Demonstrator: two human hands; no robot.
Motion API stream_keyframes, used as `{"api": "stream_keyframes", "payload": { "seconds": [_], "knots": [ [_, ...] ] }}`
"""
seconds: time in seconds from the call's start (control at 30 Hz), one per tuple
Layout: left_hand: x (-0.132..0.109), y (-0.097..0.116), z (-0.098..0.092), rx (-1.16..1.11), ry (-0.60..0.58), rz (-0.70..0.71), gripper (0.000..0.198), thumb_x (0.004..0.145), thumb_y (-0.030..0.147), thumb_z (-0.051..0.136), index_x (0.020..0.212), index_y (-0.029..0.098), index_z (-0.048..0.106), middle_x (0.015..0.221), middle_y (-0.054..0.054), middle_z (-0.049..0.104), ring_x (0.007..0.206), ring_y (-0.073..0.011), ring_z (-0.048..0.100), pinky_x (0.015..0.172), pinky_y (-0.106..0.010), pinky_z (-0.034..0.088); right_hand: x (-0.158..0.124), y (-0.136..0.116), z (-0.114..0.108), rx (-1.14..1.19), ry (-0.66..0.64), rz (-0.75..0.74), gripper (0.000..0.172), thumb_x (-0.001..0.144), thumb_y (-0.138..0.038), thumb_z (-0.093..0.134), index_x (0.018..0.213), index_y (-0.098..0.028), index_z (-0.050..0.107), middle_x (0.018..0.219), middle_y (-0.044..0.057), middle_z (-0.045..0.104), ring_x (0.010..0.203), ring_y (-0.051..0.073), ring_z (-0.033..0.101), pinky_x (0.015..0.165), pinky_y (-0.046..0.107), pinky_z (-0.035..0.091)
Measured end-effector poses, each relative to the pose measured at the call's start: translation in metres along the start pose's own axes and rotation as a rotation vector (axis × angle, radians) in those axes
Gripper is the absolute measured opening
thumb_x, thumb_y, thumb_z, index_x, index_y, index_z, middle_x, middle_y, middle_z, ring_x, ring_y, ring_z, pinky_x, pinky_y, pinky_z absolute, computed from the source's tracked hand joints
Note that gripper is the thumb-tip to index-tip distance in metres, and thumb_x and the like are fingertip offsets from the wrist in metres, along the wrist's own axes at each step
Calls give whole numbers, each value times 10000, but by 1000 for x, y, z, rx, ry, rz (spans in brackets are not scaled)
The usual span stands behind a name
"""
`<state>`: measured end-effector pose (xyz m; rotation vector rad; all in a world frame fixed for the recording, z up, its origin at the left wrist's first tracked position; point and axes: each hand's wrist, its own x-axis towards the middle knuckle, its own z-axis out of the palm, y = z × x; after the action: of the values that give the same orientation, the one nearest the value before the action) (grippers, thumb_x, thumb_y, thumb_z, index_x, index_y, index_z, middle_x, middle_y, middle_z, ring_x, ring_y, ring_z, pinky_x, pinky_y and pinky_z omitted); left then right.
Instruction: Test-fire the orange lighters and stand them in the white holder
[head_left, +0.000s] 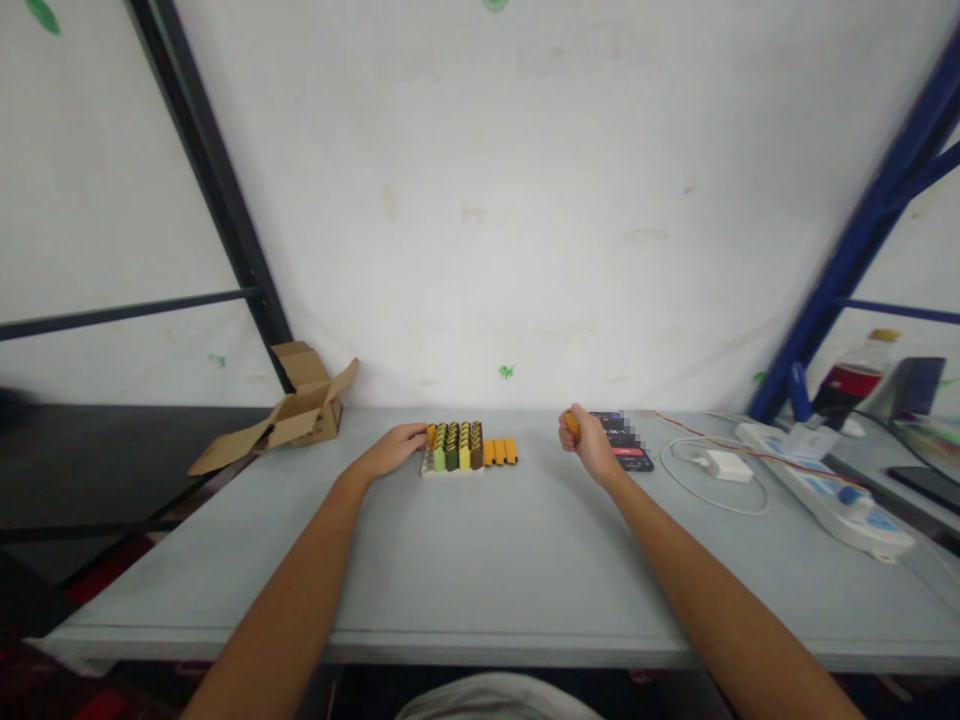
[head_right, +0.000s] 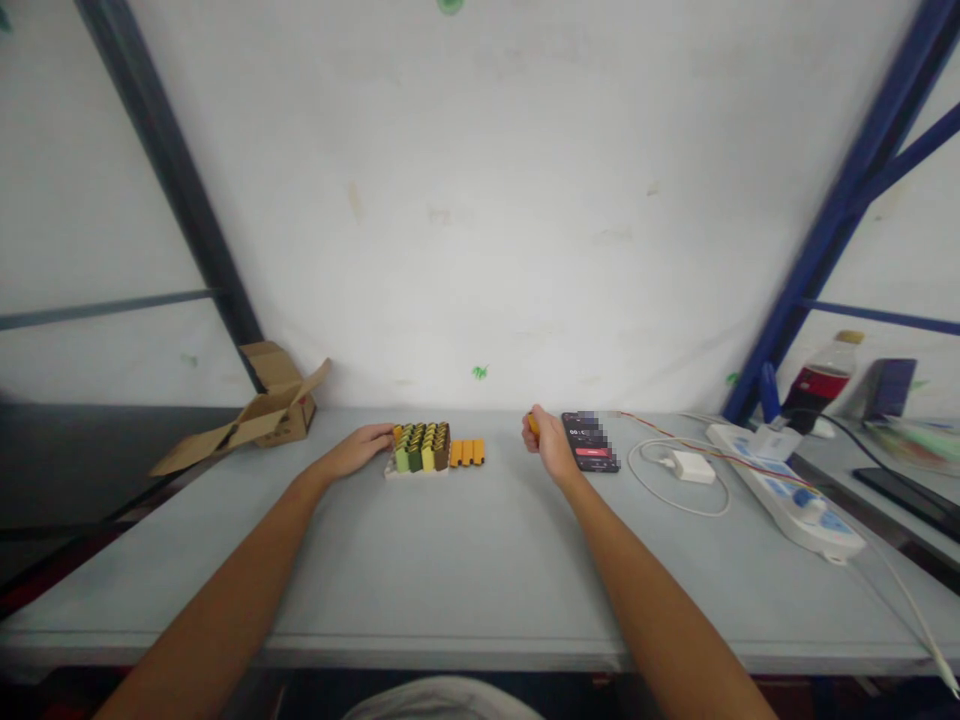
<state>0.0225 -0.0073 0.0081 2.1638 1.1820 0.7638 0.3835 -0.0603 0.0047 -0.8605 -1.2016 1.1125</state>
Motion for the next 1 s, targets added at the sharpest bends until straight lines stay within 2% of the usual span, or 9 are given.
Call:
{"api": "stream_keyframes", "payload": {
  "seconds": [0.1,0.23,0.37,0.47,0.63,0.77,0.83,0.93,1.0],
  "knots": [
    [-1,1,1,-34,6,-1,441,839,519,509,1004,172,724,1052,-62,750,996,-284,648,943,-378,476,-2,-3,0,-70,32,42,439,820,-585,510,602,-217,412,459,-86,264,381,62,202,413,232,126],
    [-3,3,1,-2,18,-15,514,866,613,484,983,174,723,1019,-57,751,965,-277,642,911,-361,477,-8,-9,5,-189,21,27,382,836,-503,489,594,-224,389,448,-88,259,376,64,205,401,234,124],
    [-3,5,1,7,14,-13,549,893,634,436,954,164,714,1006,-60,743,963,-268,634,913,-354,466,-15,-14,13,-191,-34,-30,250,850,-435,475,723,-237,389,459,-103,295,383,77,232,396,223,146],
    [-3,6,2,3,2,-9,545,896,629,427,941,164,707,978,-62,738,951,-268,630,903,-362,470,-18,-16,15,-175,-20,-60,149,857,-399,429,879,-261,375,453,-125,313,381,97,251,396,213,158],
    [-4,9,2,-18,30,-3,543,872,638,446,900,163,709,958,-67,739,923,-269,633,895,-370,477,-17,-16,11,-217,27,-85,172,840,-380,383,965,-275,328,449,-136,323,383,112,272,405,209,170],
    [-4,9,2,-65,34,-11,566,852,663,450,901,164,713,950,-66,745,895,-263,633,867,-366,494,-16,-18,11,-165,-43,-16,238,864,-502,341,935,-276,313,451,-141,278,371,100,194,416,206,127],
    [-4,9,2,-59,38,-6,568,852,665,452,890,163,715,945,-69,745,897,-264,633,871,-369,493,-18,-19,14,-167,-66,-11,281,879,-549,341,927,-273,317,462,-138,285,378,95,197,422,206,131],
    [-4,9,3,-41,42,-14,566,859,660,449,888,165,721,949,-69,747,912,-270,636,886,-376,488,-23,-21,19,-256,-23,-95,265,861,-475,472,951,-269,332,469,-132,342,411,103,277,430,207,194],
    [-4,8,3,-41,38,-24,568,859,661,451,915,167,726,967,-68,750,926,-274,640,898,-379,485,-26,-23,22,-310,13,-119,223,850,-395,479,970,-267,342,470,-126,375,428,112,315,437,210,227]
  ]
}}
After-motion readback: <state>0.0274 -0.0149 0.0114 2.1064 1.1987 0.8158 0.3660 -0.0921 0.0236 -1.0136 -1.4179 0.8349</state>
